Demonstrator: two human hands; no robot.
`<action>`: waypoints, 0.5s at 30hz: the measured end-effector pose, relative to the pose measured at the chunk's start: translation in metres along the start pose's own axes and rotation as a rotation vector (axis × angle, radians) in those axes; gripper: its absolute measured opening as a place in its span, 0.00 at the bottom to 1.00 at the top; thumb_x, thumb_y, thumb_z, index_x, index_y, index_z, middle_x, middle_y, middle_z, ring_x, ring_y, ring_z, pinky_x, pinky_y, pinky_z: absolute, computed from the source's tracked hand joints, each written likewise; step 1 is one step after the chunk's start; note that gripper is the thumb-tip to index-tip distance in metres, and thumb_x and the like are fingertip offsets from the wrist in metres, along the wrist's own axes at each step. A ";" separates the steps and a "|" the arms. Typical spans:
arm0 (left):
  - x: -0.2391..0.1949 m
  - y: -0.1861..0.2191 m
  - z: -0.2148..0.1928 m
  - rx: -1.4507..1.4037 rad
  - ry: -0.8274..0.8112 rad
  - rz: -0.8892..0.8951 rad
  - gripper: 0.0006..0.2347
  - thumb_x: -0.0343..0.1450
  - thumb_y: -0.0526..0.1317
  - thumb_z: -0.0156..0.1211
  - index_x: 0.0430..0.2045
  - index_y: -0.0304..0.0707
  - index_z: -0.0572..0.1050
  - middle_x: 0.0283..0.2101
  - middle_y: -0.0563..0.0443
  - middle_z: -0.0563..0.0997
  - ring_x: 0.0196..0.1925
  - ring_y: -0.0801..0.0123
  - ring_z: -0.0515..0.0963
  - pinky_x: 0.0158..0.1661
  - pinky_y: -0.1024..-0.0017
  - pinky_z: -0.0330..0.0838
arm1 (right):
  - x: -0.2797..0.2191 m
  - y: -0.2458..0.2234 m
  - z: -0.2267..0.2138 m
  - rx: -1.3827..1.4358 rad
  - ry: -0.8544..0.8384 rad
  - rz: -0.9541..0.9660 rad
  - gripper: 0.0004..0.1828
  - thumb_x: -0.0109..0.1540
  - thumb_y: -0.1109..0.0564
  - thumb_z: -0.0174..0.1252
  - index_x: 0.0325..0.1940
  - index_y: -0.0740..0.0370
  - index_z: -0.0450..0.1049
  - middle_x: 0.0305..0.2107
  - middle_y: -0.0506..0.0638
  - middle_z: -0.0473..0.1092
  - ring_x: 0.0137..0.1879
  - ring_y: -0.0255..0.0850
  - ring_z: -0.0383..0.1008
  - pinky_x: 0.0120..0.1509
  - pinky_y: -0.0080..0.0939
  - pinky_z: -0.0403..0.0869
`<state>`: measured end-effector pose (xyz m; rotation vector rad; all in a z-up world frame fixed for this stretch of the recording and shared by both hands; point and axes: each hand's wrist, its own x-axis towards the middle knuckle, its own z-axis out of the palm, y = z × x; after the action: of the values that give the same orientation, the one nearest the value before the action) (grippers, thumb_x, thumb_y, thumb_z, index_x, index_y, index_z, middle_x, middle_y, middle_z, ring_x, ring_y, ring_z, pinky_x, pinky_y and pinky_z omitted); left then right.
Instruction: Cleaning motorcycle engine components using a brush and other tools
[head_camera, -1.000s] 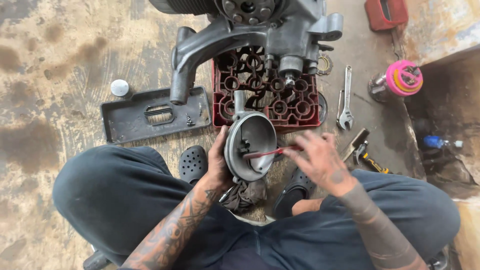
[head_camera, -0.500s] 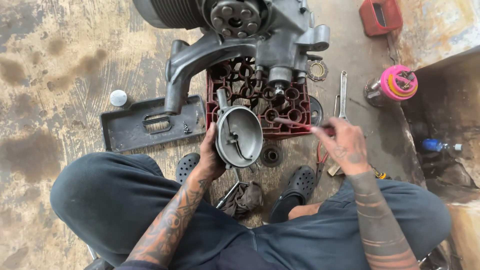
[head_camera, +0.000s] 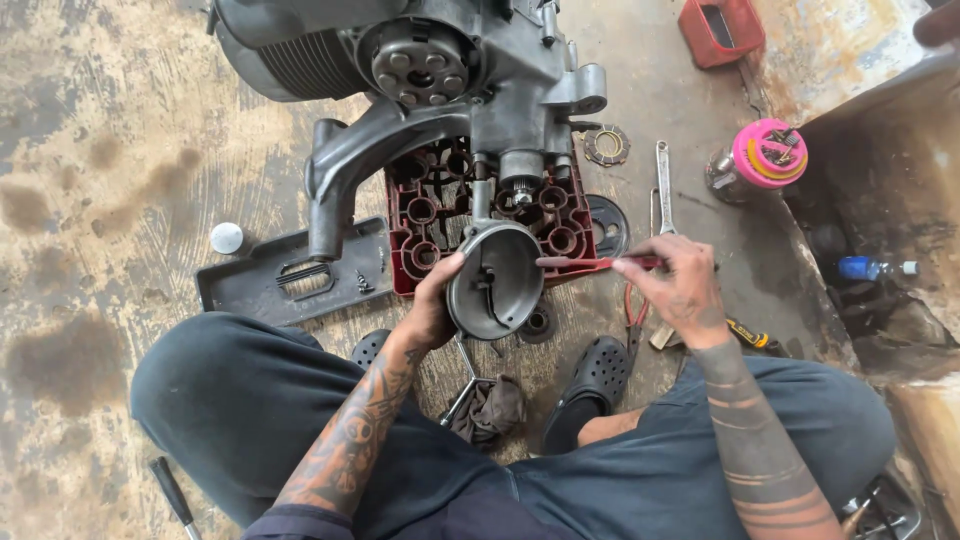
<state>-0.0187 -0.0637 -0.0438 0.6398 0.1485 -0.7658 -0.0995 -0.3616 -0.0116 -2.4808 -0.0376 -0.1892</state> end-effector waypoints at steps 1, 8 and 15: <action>-0.007 0.003 0.014 -0.002 -0.007 -0.003 0.32 0.70 0.53 0.57 0.62 0.23 0.68 0.59 0.21 0.74 0.60 0.41 0.76 0.62 0.41 0.66 | -0.003 0.002 0.002 -0.006 0.025 0.013 0.15 0.63 0.42 0.66 0.34 0.55 0.82 0.25 0.48 0.77 0.31 0.39 0.77 0.43 0.39 0.73; 0.002 -0.019 -0.034 0.032 0.032 -0.090 0.33 0.70 0.55 0.57 0.62 0.23 0.69 0.58 0.22 0.75 0.59 0.42 0.77 0.61 0.41 0.67 | -0.014 0.007 0.022 -0.237 -0.023 -0.062 0.19 0.65 0.36 0.61 0.32 0.50 0.79 0.24 0.46 0.74 0.35 0.41 0.76 0.49 0.44 0.70; -0.015 -0.014 -0.023 -0.005 -0.001 -0.093 0.31 0.72 0.54 0.55 0.61 0.21 0.68 0.59 0.20 0.74 0.59 0.41 0.76 0.62 0.40 0.66 | -0.018 -0.003 0.028 -0.194 -0.153 -0.032 0.17 0.65 0.39 0.61 0.36 0.54 0.79 0.28 0.49 0.75 0.39 0.46 0.78 0.49 0.48 0.71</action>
<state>-0.0372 -0.0489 -0.0637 0.6314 0.1804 -0.8545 -0.1142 -0.3415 -0.0347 -2.6847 -0.1289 -0.0164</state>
